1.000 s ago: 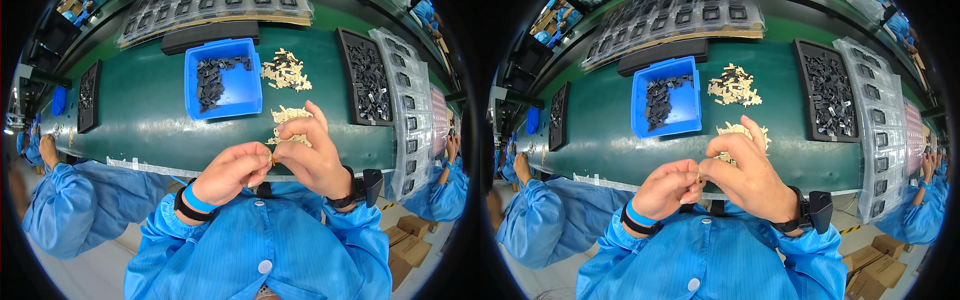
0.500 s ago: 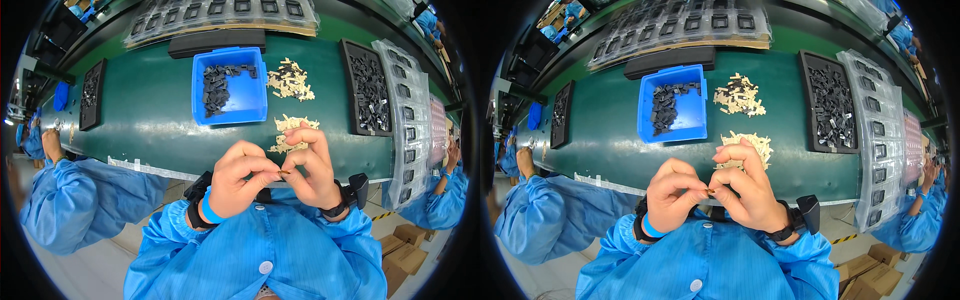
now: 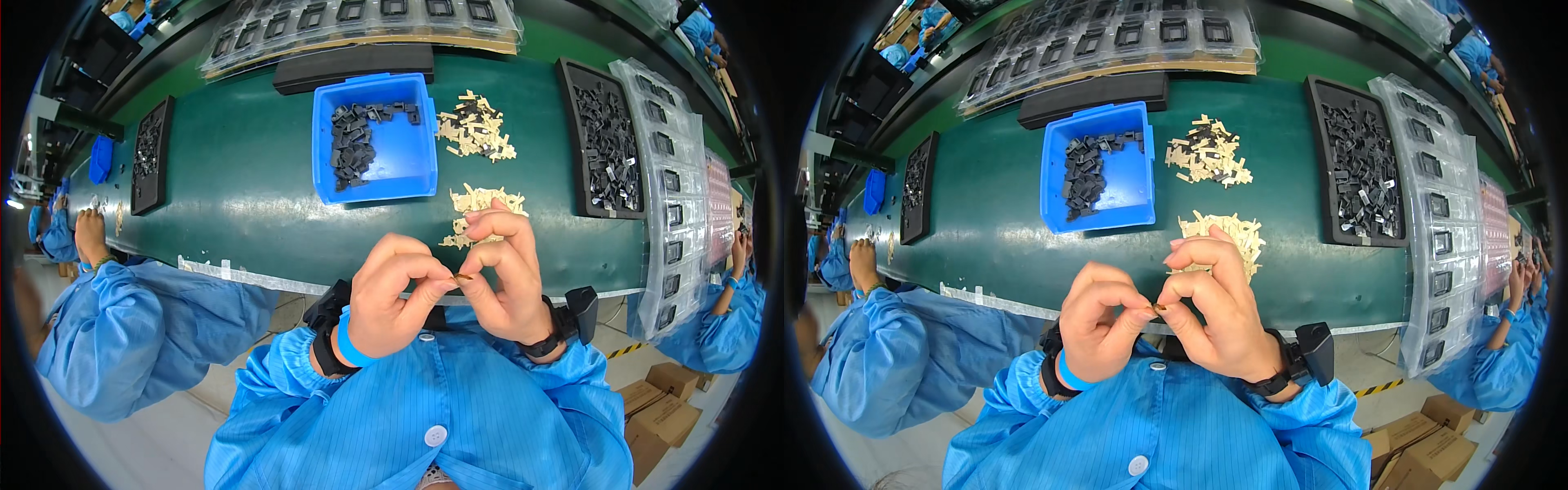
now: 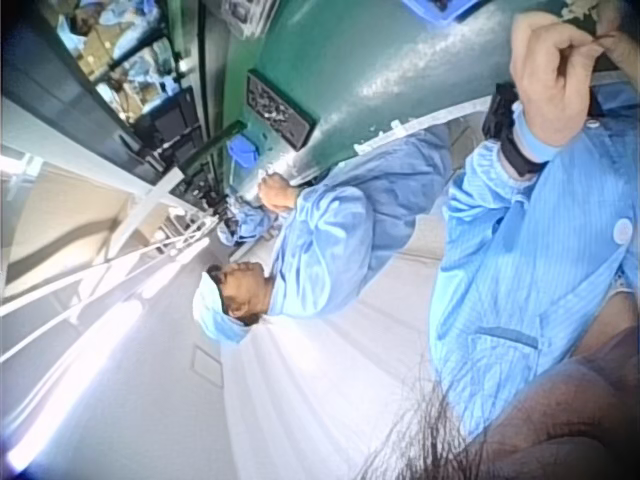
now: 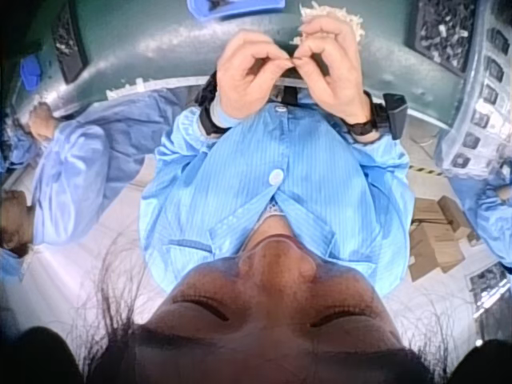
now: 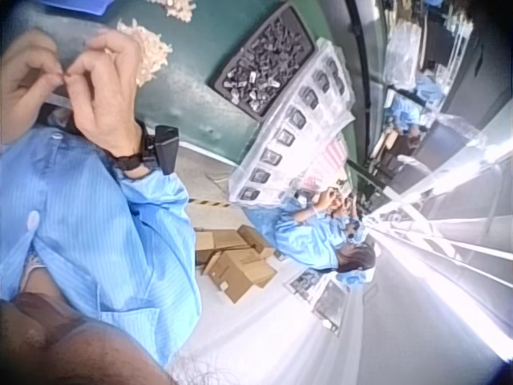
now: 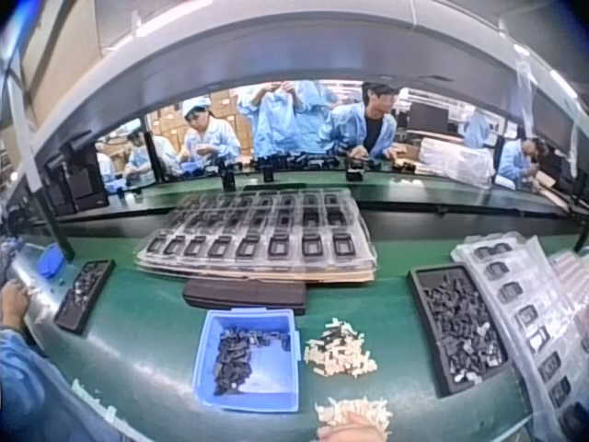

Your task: Assembling small plastic and metal components at a factory workbench.

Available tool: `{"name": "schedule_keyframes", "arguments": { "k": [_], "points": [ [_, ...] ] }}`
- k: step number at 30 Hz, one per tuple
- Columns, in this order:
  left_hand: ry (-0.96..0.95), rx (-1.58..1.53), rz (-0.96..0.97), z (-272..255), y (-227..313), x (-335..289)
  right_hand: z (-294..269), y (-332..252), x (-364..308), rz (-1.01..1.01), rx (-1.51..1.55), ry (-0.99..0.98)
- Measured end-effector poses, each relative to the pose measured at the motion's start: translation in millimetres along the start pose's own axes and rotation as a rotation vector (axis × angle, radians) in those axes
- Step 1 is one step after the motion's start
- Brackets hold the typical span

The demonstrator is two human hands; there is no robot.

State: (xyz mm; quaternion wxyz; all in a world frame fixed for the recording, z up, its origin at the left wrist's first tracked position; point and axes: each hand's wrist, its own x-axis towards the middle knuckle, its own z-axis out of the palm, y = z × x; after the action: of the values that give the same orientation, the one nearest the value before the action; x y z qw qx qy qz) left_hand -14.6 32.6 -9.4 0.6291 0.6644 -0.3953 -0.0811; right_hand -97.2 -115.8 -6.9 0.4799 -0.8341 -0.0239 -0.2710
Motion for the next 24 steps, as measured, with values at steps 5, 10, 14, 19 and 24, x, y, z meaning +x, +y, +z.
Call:
{"name": "schedule_keyframes", "arguments": {
  "k": [5, 10, 14, 19, 24],
  "points": [
    [0.005, 0.018, -0.019, 3.6, 0.6, 0.2, -3.5, -2.9, -0.4, -0.009, -0.075, 0.018],
    [0.072, 0.028, -0.073, 3.6, -1.7, 3.4, -7.3, -1.3, 0.3, 0.078, -0.07, 0.134],
    [0.016, 0.172, -0.151, 12.5, -21.8, 17.3, -17.9, 8.0, 4.1, 0.236, -0.135, 0.255],
    [-0.083, 0.451, -0.016, 17.0, -42.1, 24.4, -30.8, 4.3, 3.4, 0.357, -0.001, 0.302],
    [-0.142, 0.416, -0.086, 15.4, -37.7, 21.6, -35.3, 3.1, 1.4, 0.369, 0.041, 0.329]
  ]
}}
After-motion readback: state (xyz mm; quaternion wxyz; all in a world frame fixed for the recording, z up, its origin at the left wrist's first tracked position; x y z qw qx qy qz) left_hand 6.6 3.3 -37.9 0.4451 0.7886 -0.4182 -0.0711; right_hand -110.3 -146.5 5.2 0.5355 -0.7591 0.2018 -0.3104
